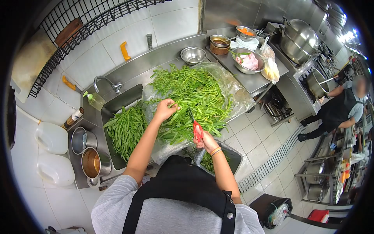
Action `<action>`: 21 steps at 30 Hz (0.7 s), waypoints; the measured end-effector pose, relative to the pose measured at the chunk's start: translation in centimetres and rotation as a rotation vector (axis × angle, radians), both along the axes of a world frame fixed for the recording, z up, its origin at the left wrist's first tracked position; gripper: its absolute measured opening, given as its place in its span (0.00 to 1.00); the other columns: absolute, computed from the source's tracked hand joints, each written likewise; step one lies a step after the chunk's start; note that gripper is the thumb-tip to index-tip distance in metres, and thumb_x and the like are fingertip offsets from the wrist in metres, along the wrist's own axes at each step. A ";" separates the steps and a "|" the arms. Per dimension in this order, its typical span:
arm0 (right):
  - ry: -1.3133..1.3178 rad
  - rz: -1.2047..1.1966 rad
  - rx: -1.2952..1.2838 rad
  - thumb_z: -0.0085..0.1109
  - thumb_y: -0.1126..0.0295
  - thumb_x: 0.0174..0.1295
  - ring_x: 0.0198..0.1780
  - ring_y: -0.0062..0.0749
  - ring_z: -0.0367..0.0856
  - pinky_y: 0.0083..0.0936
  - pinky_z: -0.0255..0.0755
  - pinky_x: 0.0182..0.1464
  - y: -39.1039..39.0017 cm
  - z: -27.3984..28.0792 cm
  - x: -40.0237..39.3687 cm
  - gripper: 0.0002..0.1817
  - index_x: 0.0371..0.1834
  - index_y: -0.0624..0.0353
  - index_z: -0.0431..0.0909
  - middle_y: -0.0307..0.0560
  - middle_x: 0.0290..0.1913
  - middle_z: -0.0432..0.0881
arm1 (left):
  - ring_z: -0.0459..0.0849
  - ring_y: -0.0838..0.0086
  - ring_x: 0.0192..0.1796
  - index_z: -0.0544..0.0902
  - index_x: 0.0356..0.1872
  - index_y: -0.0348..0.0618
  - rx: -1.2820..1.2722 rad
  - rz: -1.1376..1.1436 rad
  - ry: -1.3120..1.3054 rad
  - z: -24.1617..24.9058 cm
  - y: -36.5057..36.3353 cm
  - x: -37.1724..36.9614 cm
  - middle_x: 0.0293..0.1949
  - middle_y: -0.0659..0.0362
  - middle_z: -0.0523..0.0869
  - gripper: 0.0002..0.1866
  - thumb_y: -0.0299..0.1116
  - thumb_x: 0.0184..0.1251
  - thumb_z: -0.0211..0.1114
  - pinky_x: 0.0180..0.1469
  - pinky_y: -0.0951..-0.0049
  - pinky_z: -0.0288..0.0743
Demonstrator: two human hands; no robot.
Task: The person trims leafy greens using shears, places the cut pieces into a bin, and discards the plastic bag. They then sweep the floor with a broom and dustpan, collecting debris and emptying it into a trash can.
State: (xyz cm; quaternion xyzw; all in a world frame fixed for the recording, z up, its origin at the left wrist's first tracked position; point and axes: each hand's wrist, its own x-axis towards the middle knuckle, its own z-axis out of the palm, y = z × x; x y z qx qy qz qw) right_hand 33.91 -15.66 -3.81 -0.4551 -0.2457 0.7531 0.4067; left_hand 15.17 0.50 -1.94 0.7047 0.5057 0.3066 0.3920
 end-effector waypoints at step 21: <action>-0.158 0.026 -0.017 0.54 0.44 0.58 0.13 0.15 0.60 0.12 0.56 0.16 -0.2 -0.1 0.8 0.22 0.22 0.50 0.65 0.35 0.16 0.69 | 0.81 0.72 0.33 0.75 0.29 0.37 -0.023 -0.002 -0.060 -0.4 0.1 -0.4 0.29 0.56 0.83 0.13 0.33 0.49 0.69 0.37 0.71 0.73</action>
